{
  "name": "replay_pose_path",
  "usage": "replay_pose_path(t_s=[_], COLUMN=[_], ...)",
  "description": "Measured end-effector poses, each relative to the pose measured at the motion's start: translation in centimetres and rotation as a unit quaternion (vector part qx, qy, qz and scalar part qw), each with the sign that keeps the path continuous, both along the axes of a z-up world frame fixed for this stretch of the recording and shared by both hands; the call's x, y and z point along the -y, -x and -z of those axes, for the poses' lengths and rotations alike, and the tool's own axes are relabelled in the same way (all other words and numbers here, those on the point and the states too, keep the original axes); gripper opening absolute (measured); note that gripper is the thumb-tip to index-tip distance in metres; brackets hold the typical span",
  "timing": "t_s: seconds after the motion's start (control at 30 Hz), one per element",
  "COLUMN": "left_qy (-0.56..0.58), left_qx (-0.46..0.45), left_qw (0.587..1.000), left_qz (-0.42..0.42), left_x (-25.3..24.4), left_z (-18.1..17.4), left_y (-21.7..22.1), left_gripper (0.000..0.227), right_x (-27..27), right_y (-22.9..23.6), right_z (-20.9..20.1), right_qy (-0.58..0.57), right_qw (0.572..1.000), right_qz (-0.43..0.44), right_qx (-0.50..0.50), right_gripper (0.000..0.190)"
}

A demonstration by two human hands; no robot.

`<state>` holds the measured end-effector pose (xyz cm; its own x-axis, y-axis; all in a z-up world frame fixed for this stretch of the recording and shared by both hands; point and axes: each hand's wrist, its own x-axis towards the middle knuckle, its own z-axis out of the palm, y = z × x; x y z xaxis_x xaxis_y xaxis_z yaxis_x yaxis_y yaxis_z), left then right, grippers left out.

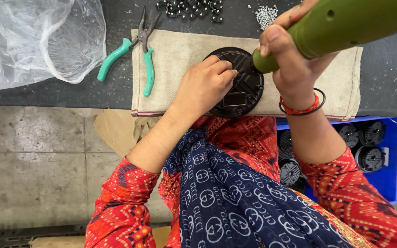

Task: The person assembles black circular plastic parts by inserting small metal fasteners into holes and using a green handheld tool to secure them. The person then places the assembled parts into a blue crate.

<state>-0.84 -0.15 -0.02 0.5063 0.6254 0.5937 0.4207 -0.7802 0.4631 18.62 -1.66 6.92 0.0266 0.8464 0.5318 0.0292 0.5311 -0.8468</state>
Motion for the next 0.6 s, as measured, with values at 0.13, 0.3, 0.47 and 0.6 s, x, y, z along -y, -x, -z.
replay_pose_path(t_s=[0.13,0.3,0.47,0.6], left_qy=[0.001,0.029,0.076,0.092], left_qx=[0.009,0.075,0.132,0.118], left_qw=[1.000,0.997,0.986,0.986], left_qz=[0.002,0.000,-0.063,-0.080], left_x=[0.0,0.6,1.8,2.1], left_z=[0.2,0.6,1.2,1.5], left_y=[0.0,0.3,0.7,0.6], left_gripper=[0.011,0.013,0.023,0.026], right_x=[-0.1,0.1,0.4,0.4], right_y=[-0.2,-1.1,-0.7,-0.2], right_z=[0.1,-0.6,-0.4,-0.2], right_qy=[0.019,0.048,0.040,0.030], right_qw=[1.000,0.995,0.988,0.989], right_qz=[-0.007,-0.038,-0.009,-0.005], right_qx=[-0.024,-0.075,-0.148,-0.144], right_gripper=[0.025,0.021,0.020,0.021])
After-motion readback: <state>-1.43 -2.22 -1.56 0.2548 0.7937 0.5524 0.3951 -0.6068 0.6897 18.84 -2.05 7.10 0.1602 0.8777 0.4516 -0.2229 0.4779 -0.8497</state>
